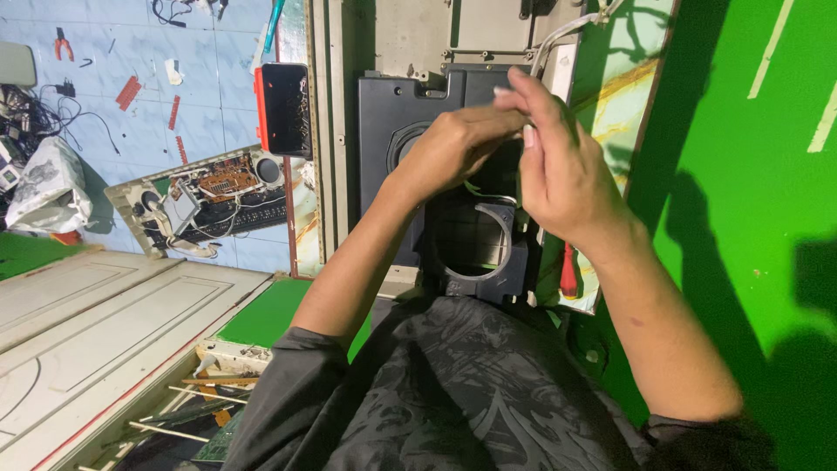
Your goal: The person uses a screwdriver to remove screws from a speaker housing, disconnects internal wiring, and handles small circuit boards while working on the device.
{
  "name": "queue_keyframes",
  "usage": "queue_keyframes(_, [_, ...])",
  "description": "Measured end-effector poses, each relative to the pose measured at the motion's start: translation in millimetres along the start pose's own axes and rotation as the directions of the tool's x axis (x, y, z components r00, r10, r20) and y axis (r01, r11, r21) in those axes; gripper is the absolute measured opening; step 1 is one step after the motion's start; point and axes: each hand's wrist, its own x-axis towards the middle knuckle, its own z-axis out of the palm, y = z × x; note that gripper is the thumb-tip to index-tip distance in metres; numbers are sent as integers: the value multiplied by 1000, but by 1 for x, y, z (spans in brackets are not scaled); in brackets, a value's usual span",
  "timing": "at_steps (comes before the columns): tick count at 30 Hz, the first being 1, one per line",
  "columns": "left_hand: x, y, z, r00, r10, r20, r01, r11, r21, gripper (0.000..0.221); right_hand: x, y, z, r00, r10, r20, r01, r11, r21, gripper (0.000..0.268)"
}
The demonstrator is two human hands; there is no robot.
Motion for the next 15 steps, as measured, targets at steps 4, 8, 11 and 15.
queue_keyframes(4, [-1, 1, -1, 997, -73, -39, 71, 996, -50, 20, 6, -16, -5, 986, -3, -168, -6, 999, -53, 40])
queue_keyframes(8, [5, 2, -4, 968, -249, -19, 249, 969, -6, 15, 5, -23, -5, 973, 96, -212, -127, 983, -136, 25])
queue_keyframes(11, [6, 6, -9, 987, -154, -44, 150, 985, -90, 20, 5, -24, -10, 984, 27, -176, -53, 987, -149, 24])
queue_keyframes(15, [5, 5, -8, 995, -96, 30, 100, 981, -164, 33, 7, -23, -17, 989, -54, -139, 28, 983, -181, 23])
